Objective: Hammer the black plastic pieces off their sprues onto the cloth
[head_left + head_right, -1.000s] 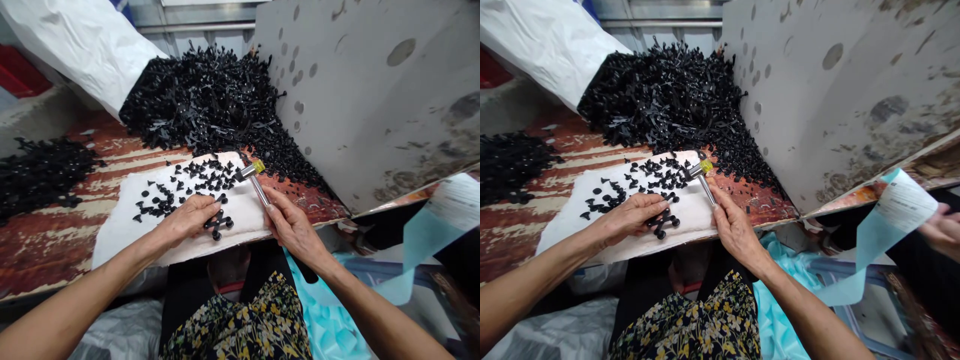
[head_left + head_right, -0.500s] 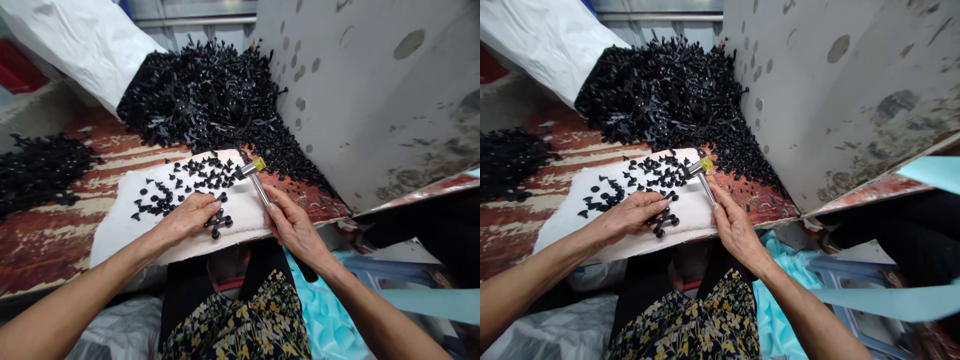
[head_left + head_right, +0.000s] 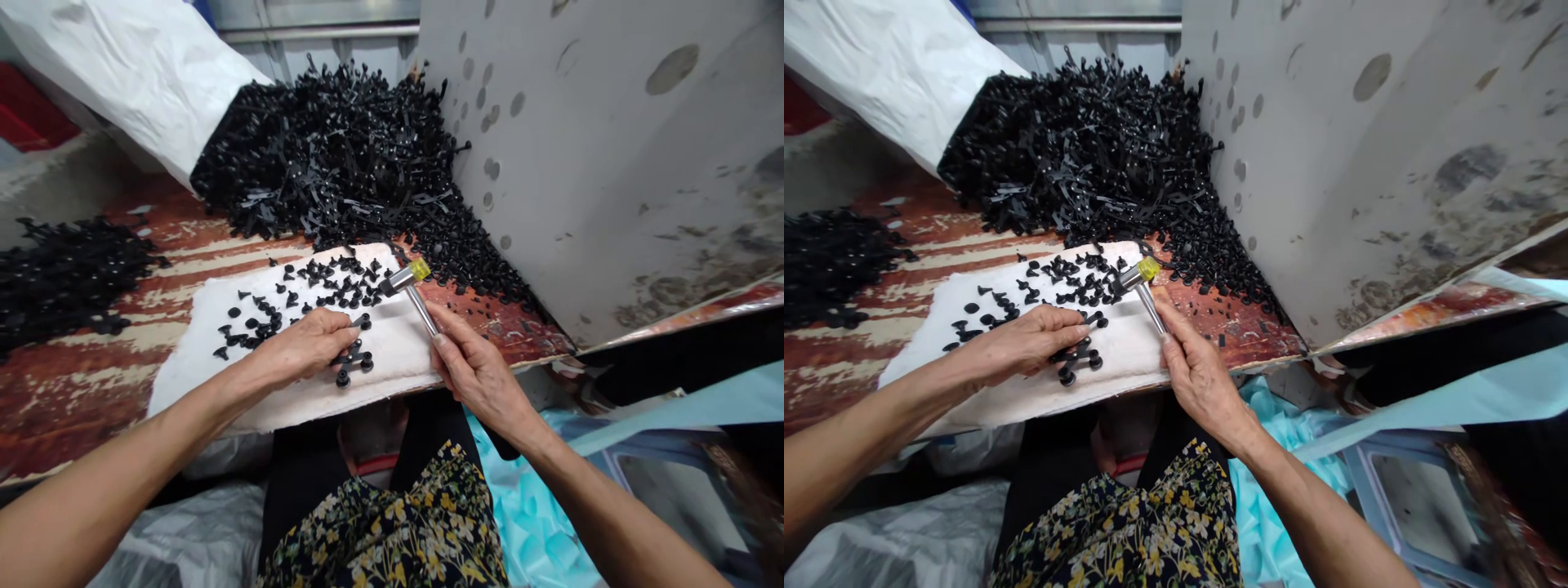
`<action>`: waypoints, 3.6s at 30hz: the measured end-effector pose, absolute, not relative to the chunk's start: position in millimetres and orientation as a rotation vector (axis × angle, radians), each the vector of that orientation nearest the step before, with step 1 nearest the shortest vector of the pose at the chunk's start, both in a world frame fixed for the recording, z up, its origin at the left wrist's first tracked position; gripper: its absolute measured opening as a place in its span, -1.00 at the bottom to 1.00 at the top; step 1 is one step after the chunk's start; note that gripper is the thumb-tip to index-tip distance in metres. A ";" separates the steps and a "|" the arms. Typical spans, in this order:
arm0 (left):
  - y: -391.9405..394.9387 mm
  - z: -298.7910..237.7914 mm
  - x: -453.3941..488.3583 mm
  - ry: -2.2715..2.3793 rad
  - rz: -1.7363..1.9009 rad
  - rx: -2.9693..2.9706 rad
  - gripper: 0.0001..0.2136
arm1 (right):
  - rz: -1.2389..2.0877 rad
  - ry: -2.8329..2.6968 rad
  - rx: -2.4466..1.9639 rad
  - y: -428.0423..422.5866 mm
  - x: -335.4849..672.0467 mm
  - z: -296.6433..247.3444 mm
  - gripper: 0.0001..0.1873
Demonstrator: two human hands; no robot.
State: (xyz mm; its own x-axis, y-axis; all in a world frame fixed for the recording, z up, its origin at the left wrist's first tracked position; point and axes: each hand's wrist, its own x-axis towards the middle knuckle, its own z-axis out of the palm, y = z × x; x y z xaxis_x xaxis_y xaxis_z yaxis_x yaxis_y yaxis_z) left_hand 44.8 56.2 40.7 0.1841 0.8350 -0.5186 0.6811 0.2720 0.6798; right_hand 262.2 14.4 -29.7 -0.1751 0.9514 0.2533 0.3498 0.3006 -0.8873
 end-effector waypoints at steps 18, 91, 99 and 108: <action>59.8 34.3 38.0 1.537 0.177 1.575 -0.69 | 0.545 -2.033 -1.055 10.9 263.6 -9.5 -0.43; 47.3 32.7 14.6 1.340 0.524 1.148 -0.67 | 0.790 -1.747 -1.336 24.9 242.6 -20.7 -0.75; 57.0 27.5 9.5 1.256 0.518 1.125 -0.58 | 0.843 -1.714 -1.317 25.3 243.4 -20.1 -0.78; 58.0 29.6 8.1 1.233 0.513 1.080 -0.59 | 0.920 -1.634 -1.308 24.0 242.9 -20.8 -0.82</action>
State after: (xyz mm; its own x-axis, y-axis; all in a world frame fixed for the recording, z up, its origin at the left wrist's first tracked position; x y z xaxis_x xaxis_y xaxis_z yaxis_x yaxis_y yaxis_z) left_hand 8.1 58.0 29.6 0.3075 0.8127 -0.4948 0.2221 0.4444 0.8679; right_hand 242.9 24.0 -20.8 -0.1144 0.9808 0.1582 0.3735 0.1900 -0.9080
